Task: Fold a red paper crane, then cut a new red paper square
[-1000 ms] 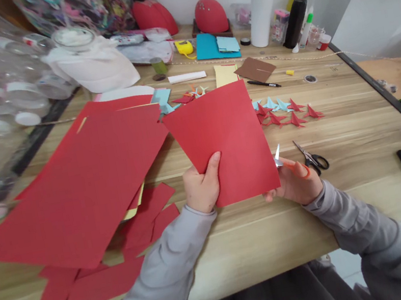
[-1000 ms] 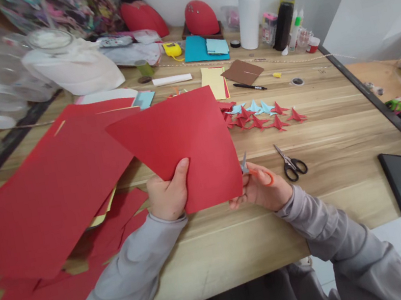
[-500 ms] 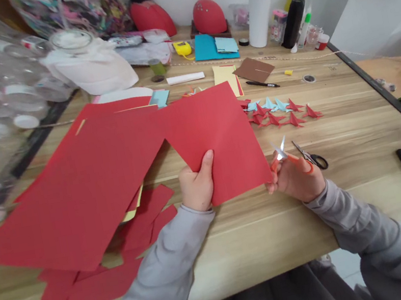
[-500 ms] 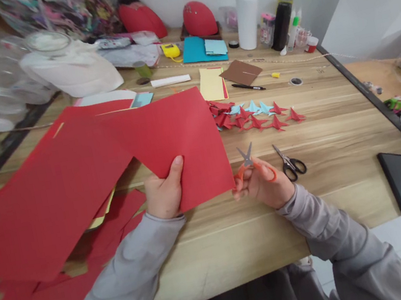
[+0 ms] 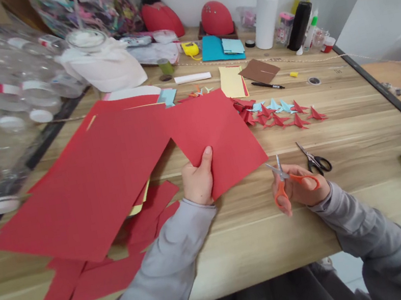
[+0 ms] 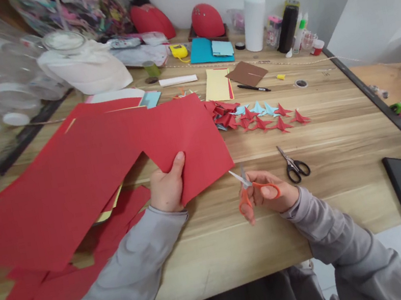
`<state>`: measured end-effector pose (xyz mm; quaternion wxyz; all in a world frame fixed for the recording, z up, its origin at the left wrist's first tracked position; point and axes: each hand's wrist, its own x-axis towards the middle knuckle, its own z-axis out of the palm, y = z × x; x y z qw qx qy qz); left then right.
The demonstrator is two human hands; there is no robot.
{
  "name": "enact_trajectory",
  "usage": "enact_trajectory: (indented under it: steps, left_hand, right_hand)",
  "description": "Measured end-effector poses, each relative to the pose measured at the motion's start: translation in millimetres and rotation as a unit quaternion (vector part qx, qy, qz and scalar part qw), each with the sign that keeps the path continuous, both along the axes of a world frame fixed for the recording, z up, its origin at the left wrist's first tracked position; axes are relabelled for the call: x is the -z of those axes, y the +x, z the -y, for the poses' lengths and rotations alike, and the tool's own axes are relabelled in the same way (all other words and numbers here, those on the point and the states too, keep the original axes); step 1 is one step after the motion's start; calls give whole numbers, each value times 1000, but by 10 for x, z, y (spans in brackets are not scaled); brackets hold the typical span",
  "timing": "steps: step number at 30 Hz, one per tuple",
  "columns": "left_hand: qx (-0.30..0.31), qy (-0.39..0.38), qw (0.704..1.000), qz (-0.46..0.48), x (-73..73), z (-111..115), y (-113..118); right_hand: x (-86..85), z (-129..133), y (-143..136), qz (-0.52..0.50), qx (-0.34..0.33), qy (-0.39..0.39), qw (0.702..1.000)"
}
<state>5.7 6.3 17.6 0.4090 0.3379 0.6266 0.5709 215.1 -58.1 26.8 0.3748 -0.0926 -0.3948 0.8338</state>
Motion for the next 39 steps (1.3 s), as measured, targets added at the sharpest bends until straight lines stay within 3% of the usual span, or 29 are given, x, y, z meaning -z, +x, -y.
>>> enact_trajectory:
  steps: [39]
  left_hand:
    - [15, -1, 1000, 2, 10, -5, -12]
  right_hand:
    - [5, -18, 5, 21, 22, -24, 999]
